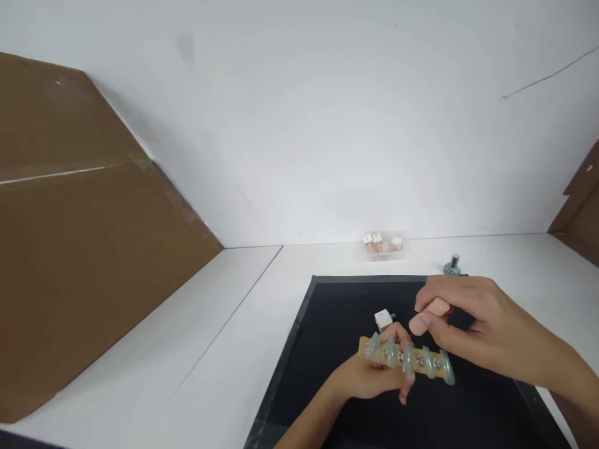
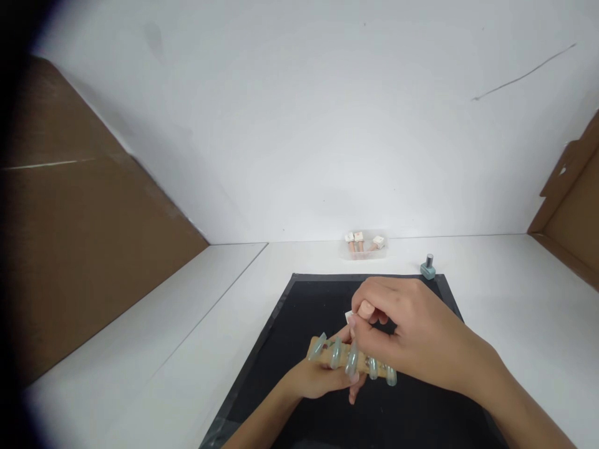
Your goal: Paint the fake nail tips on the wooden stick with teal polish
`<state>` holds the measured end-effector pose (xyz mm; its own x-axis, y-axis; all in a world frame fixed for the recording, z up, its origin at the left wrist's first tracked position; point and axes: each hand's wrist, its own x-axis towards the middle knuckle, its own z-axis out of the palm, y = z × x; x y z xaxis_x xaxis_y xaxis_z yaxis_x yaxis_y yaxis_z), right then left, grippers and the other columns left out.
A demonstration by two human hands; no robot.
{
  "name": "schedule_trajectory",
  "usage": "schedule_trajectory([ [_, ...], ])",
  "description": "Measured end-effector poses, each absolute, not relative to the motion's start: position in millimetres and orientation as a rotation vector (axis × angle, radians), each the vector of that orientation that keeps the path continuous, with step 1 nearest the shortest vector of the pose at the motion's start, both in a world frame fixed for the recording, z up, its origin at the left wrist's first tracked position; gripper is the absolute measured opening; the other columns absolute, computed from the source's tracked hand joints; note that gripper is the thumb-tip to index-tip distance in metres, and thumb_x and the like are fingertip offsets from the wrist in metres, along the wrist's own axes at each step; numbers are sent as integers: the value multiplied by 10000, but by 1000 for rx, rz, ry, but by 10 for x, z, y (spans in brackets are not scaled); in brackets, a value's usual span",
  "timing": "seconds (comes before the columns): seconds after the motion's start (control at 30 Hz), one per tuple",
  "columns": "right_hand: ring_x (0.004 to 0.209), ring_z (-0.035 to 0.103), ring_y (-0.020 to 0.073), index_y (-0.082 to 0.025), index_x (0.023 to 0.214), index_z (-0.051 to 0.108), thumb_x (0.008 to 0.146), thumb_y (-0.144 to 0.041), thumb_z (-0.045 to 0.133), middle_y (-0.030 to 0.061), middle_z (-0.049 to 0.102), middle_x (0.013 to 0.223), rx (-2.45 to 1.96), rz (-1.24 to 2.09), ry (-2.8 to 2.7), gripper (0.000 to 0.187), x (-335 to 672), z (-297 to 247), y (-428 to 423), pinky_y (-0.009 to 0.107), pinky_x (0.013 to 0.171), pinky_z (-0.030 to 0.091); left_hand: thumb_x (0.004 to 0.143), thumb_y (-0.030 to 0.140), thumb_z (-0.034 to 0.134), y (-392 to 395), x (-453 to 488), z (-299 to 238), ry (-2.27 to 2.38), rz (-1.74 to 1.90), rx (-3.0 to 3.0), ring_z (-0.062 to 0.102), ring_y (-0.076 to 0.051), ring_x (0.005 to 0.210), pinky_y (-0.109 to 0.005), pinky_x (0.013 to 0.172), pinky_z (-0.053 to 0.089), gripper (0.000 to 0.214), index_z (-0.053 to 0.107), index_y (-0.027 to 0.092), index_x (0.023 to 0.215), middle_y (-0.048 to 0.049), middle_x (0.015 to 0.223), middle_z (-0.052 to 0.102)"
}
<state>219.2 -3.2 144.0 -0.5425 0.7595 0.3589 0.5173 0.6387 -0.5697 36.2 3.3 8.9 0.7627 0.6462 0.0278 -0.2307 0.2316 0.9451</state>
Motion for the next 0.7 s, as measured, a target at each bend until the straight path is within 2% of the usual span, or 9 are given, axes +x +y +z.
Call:
schedule_trajectory([
  [0.3, 451, 439, 71, -200, 664, 461, 847, -183, 468, -44, 526, 572, -961, 532, -2275, 183, 2187, 1453, -32, 187, 416, 325, 714, 397, 711, 35, 352, 69, 433, 619, 1213, 528, -47, 472, -176, 491, 445, 419, 429, 169, 923, 73, 589, 553],
  [0.57, 463, 439, 69, -198, 662, 462, 818, -133, 475, -43, 526, 583, -943, 598, -2256, 169, 2189, 1442, -19, 181, 428, 358, 711, 381, 717, 24, 351, 75, 443, 633, 1191, 527, -55, 472, -183, 485, 446, 446, 419, 178, 974, 77, 589, 553],
  [0.7, 473, 443, 61, -192, 675, 481, 801, -95, 487, -50, 518, 599, -908, 681, -2263, 159, 2187, 1437, -7, 171, 430, 353, 714, 398, 710, 31, 347, 83, 455, 640, 1208, 530, -58, 467, -188, 487, 439, 417, 399, 183, 891, 72, 585, 551],
])
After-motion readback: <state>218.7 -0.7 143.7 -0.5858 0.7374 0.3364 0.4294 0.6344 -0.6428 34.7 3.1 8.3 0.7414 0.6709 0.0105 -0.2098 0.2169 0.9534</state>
